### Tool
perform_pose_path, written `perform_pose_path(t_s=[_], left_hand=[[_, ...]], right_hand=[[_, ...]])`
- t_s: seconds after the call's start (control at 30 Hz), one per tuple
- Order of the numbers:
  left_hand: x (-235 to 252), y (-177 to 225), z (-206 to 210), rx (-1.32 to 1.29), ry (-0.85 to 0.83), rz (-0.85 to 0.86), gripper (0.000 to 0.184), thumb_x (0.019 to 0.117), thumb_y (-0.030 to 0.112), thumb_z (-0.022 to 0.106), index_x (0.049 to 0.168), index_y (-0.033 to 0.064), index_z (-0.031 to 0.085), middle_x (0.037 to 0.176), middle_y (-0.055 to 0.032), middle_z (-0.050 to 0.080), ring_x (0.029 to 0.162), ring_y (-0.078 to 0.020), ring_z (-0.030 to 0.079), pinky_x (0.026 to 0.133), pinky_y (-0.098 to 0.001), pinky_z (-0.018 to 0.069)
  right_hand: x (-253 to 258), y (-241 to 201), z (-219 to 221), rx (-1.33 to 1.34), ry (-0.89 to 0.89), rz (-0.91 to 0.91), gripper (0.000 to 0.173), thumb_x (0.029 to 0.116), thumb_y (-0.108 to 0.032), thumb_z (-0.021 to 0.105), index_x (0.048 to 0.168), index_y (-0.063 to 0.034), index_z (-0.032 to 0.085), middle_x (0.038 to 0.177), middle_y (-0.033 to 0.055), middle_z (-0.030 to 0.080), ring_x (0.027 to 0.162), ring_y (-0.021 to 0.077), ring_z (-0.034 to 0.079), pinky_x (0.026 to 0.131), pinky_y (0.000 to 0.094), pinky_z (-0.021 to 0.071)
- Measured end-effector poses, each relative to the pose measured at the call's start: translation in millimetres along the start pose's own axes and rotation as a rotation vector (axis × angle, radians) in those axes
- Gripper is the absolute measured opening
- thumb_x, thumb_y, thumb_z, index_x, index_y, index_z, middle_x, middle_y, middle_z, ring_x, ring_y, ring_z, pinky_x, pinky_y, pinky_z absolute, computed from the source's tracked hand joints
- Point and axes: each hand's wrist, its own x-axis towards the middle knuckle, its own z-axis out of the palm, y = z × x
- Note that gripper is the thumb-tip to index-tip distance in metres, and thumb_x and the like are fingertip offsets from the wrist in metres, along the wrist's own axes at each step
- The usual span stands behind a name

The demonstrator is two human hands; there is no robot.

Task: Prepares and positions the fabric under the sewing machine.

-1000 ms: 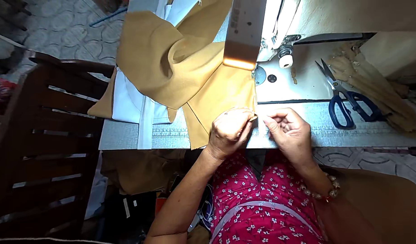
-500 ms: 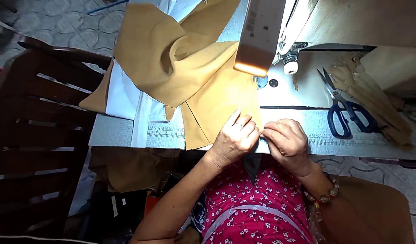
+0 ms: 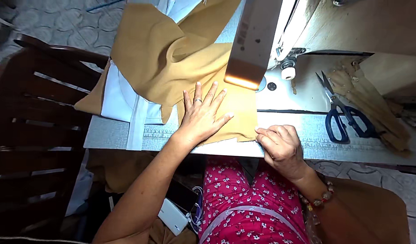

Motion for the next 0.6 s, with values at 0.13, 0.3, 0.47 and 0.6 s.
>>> perform_pose_path(t_s=[0.13,0.3,0.47,0.6], left_hand=[[3,31,-23,-0.007,-0.038,-0.024,0.062,0.104,0.04,0.052,0.158,0.0108,0.041,0.166,-0.0212,0.029,0.152,-0.0543,0.017,0.116,-0.0786,0.0051],[20,55,7,-0.147,0.202,0.248,0.041,0.107,0.031,0.043,0.138,0.0198,0.066,0.153,-0.0153,0.053,0.148,-0.0504,0.034,0.115,-0.0785,0.0117],[25,51,20,-0.24,0.099,0.201,0.046,0.1077,0.039,0.037,0.141,0.023,0.065,0.158,-0.0116,0.048,0.152,-0.0476,0.027,0.116,-0.0778,0.0048],[26,44,25,-0.266,0.107,0.218,0.046,0.1074,0.041,0.037,0.141,0.0251,0.065,0.157,-0.0111,0.049,0.152,-0.047,0.028,0.116,-0.0774,0.0047]], right_hand=[[0,0,0,0.009,-0.001,0.008,0.018,0.0887,-0.006,0.059,0.083,-0.0089,0.076,0.102,0.0083,0.078,0.089,0.0272,0.069,0.08,0.0431,0.0456],[-1,1,0,0.006,0.002,0.004,0.019,0.0887,-0.006,0.059,0.082,-0.0091,0.076,0.102,0.0079,0.079,0.09,0.027,0.069,0.079,0.0431,0.0442],[-1,1,2,0.004,-0.001,0.013,0.02,0.0909,-0.007,0.058,0.084,-0.0098,0.077,0.102,0.0072,0.079,0.091,0.0262,0.069,0.08,0.0434,0.0445],[2,1,0,-0.004,-0.02,0.01,0.019,0.09,-0.007,0.059,0.082,-0.0104,0.076,0.101,0.0062,0.079,0.091,0.0262,0.069,0.08,0.0436,0.0439]])
